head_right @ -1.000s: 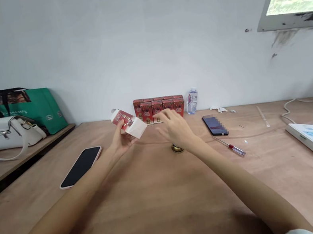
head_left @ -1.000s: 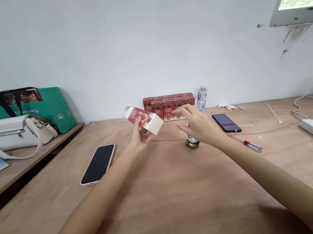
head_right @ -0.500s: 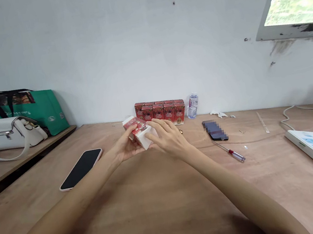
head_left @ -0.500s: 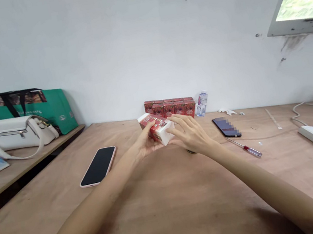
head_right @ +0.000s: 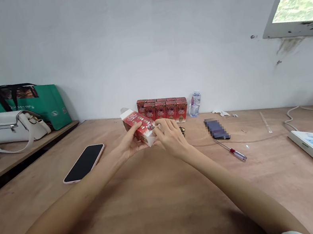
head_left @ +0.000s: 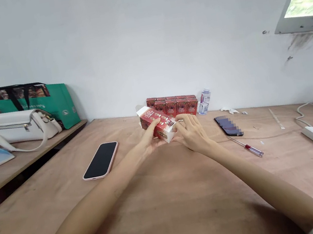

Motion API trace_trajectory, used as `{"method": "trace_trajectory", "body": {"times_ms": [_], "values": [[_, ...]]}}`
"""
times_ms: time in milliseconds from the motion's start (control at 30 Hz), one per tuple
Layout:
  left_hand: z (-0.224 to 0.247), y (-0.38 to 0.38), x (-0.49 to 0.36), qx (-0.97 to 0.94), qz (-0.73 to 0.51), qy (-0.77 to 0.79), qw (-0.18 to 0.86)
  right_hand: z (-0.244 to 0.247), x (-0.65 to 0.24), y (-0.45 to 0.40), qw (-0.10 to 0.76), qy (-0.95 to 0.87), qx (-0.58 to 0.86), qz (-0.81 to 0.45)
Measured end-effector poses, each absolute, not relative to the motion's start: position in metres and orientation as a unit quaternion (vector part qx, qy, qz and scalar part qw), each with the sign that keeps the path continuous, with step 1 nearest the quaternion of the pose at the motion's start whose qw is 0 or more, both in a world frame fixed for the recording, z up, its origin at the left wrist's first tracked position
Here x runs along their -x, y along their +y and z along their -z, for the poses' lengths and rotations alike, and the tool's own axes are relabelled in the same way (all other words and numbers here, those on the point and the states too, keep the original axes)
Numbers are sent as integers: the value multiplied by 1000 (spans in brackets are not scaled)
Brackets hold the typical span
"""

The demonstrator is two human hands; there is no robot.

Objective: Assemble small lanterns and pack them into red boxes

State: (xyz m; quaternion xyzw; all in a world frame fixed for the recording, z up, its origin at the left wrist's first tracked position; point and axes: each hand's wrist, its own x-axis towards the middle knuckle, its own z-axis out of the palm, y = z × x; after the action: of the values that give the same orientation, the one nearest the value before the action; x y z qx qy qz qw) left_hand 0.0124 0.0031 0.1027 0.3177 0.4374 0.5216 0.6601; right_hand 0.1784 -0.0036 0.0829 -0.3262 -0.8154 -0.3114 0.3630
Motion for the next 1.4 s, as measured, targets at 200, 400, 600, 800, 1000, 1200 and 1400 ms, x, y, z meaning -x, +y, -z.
{"method": "trace_trajectory", "body": {"times_ms": [200, 400, 600, 800, 1000, 1200, 1400], "values": [[-102, -5, -18, -318, -568, 430, 626, -79, -178, -1, 357, -798, 338, 348], [-101, 1, -17, -304, -549, 435, 646, -80, -186, 5, 339, -831, 255, 360], [-105, 12, -7, -307, -517, 427, 675, -77, -182, 3, 375, -846, 215, 313], [-114, 8, -5, -293, -522, 427, 678, -74, -181, 3, 389, -845, 234, 282], [-114, 9, -4, -317, -505, 415, 687, -76, -184, 2, 369, -837, 242, 323], [-110, 4, -7, -364, -542, 422, 629, -82, -182, 1, 346, -830, 254, 356], [-104, -6, -18, -363, -591, 414, 590, -90, -182, -4, 325, -824, 280, 370]]}}
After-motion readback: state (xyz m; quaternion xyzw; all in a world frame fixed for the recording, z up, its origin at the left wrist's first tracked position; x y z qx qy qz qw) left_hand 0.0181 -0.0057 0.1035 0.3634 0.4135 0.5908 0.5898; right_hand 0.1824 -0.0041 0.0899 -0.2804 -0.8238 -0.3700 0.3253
